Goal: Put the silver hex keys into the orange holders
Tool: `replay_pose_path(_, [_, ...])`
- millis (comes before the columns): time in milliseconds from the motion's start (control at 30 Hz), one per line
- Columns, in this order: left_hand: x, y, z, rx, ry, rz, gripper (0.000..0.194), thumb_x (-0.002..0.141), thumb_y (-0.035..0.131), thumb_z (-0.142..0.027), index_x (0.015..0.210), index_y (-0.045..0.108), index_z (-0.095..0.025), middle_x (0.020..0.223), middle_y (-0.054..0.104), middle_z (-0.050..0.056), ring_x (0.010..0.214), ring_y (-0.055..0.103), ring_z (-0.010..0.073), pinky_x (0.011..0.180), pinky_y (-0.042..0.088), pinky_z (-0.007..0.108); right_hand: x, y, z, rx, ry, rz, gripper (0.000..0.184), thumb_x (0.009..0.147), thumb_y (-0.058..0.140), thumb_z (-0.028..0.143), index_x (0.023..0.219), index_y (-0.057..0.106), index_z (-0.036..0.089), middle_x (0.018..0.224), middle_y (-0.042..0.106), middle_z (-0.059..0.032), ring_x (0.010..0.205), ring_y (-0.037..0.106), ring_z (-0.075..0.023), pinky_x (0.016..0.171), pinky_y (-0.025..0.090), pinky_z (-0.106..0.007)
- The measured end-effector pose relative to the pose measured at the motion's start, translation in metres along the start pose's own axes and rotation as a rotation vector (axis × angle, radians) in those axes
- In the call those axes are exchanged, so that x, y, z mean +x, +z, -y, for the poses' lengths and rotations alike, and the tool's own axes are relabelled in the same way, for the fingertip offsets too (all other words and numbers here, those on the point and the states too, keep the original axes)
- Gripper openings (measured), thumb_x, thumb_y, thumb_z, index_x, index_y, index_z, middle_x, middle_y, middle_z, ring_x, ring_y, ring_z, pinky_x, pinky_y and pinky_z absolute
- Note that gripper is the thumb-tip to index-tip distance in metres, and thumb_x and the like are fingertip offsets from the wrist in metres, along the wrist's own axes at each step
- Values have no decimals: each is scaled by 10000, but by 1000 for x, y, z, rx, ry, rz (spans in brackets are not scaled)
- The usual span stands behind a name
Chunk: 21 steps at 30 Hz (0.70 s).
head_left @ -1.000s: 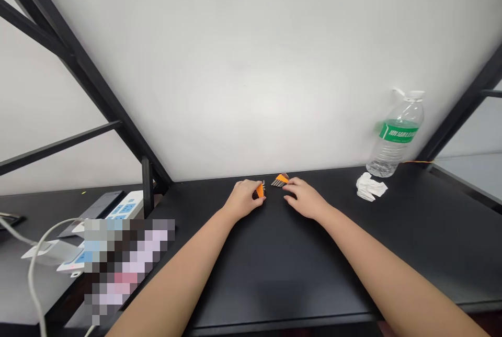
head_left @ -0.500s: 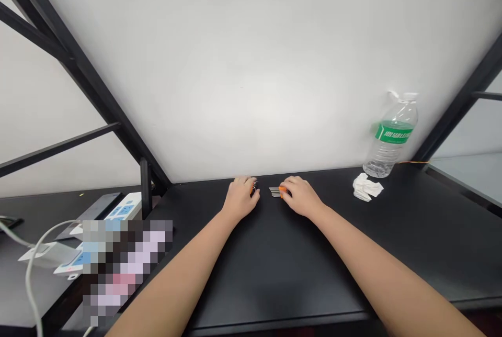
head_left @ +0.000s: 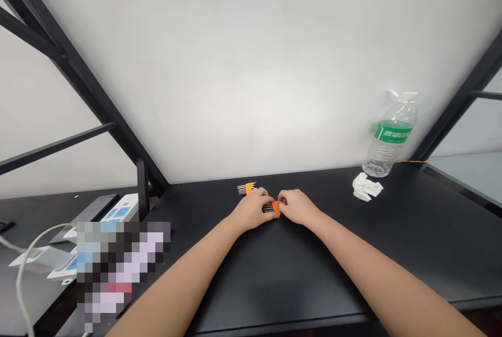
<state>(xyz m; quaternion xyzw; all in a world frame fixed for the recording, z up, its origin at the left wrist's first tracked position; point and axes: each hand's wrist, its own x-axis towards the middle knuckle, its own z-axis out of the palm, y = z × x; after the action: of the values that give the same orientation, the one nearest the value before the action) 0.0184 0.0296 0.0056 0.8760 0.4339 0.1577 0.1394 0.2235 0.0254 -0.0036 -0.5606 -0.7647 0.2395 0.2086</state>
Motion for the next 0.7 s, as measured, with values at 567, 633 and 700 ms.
replay_pose_path(567, [1,1,-10,-184,-145,18,283,704,697,-276,953,569,-229,928,637,42,900,619,238,728,483,323,3,-17,-14,-112,217,-9,80,772,608,232,838,563,233,823,660,-15,679,575,-168,595,348,-273])
replay_pose_path(633, [1,1,-10,-185,-157,16,283,706,693,-271,950,558,-229,929,640,41,897,624,237,723,485,320,1,-27,-18,-238,243,14,50,790,603,238,829,574,227,862,656,-38,718,588,-184,624,349,-286])
replay_pose_path(700, [1,1,-9,-179,-157,12,286,711,684,-264,959,547,-229,926,640,38,881,626,231,717,484,317,-1,-34,-19,-336,215,-40,40,804,599,240,831,583,216,930,650,-65,817,603,-209,671,360,-297])
